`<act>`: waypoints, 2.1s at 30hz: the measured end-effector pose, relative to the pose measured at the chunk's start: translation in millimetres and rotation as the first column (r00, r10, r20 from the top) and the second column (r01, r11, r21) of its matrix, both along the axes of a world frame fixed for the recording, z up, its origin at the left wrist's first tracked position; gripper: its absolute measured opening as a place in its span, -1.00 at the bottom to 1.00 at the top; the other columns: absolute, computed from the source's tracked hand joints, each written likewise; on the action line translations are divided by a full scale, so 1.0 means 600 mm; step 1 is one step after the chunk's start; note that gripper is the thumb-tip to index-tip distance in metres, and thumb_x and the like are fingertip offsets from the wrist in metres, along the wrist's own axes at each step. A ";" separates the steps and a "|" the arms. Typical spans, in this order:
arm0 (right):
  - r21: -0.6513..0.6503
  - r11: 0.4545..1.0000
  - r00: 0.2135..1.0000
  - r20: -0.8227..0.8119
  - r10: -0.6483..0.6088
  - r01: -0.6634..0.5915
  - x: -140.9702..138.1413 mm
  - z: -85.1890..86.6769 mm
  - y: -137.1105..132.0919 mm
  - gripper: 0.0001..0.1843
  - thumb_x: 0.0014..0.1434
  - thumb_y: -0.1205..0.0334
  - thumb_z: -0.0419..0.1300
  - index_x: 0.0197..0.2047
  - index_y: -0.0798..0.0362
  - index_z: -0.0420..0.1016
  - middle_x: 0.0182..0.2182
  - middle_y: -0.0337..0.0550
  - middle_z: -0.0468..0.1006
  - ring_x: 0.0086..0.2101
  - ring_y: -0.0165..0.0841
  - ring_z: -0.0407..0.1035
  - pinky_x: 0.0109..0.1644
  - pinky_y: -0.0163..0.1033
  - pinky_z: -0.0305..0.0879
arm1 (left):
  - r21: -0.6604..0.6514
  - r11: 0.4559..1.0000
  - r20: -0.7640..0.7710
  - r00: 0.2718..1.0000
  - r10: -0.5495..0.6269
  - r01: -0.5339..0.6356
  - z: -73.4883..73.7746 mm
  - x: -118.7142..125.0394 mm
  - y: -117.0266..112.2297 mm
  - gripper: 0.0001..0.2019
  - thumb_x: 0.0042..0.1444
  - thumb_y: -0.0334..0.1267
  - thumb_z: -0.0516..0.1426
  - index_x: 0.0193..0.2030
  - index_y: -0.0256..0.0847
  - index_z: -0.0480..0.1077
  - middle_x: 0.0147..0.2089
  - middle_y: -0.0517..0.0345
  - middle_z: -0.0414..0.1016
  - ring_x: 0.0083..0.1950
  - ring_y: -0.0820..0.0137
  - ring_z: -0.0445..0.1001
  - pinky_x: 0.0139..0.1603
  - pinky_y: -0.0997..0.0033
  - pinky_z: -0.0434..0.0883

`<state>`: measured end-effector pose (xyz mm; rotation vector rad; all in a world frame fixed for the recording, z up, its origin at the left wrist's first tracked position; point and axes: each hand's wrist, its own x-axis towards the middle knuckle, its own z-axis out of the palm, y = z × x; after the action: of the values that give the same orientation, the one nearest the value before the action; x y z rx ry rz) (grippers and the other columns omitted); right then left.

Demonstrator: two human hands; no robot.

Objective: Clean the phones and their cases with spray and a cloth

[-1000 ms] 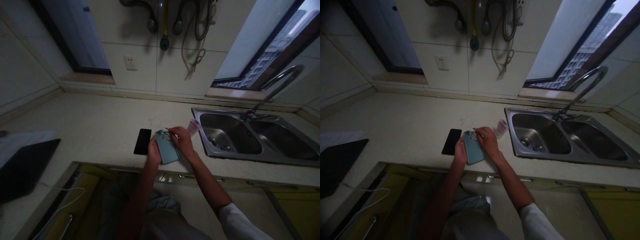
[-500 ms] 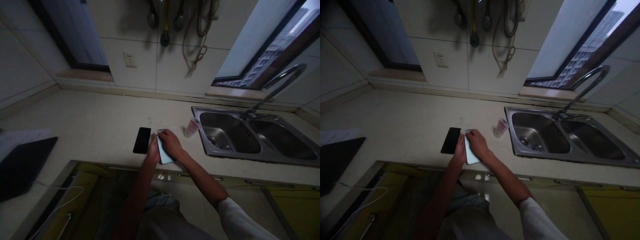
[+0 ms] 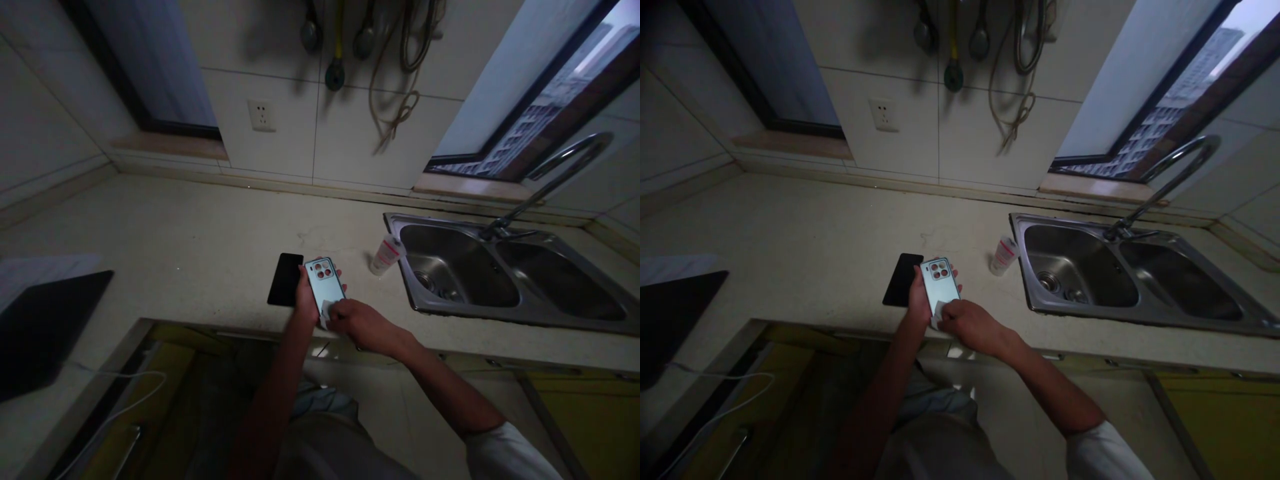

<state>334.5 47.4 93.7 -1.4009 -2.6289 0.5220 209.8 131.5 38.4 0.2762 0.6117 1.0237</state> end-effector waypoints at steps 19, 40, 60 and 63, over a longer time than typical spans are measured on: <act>0.140 0.938 0.928 0.155 -0.338 0.318 0.023 -0.003 0.074 -0.78 0.30 0.31 0.13 -0.12 0.07 0.62 -0.23 0.01 0.61 -0.29 -0.28 0.50 -0.24 -0.28 0.24 | -0.003 0.999 -0.012 0.999 -0.036 0.036 -0.013 0.010 0.000 -0.32 0.25 0.31 -0.15 0.09 -0.21 0.44 -0.07 -0.11 0.61 -0.06 0.15 0.60 -0.05 0.13 0.52; 0.023 0.958 0.787 -0.576 -0.221 0.285 -0.033 -0.011 0.109 -0.84 0.24 0.30 0.20 -0.16 0.02 0.61 -0.26 -0.14 0.64 -0.23 -0.30 0.49 -0.08 -0.22 0.35 | -0.092 0.994 0.077 0.995 -0.058 0.065 -0.001 0.009 -0.004 -0.40 0.29 0.23 -0.08 0.06 -0.25 0.48 -0.10 -0.08 0.63 0.07 0.09 0.56 0.08 0.10 0.49; -0.076 0.936 0.519 -0.815 -0.256 0.342 0.067 0.028 0.016 -0.81 0.27 0.12 0.23 -0.09 -0.01 0.54 -0.28 -0.17 0.53 -0.29 -0.36 0.43 -0.19 -0.25 0.36 | -0.040 0.999 -0.008 1.000 0.027 -0.027 -0.019 0.003 -0.001 -0.66 0.00 -0.14 0.35 -0.13 -0.26 0.49 -0.44 0.18 0.56 -0.50 0.42 0.52 -0.41 0.46 0.48; 0.108 0.916 0.540 -0.832 -0.129 0.386 0.052 0.047 0.025 -0.84 0.31 0.19 0.20 -0.05 -0.06 0.53 -0.22 -0.16 0.53 -0.21 -0.33 0.43 -0.10 -0.20 0.37 | -0.089 0.995 0.044 0.998 -0.043 0.046 -0.018 0.011 -0.001 -0.72 0.05 -0.21 0.29 -0.10 -0.28 0.51 -0.35 0.06 0.63 -0.37 0.28 0.61 -0.24 0.29 0.55</act>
<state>365.8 62.4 121.8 -1.0530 -1.6191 0.5459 216.3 130.8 27.4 0.1885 0.6094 0.9542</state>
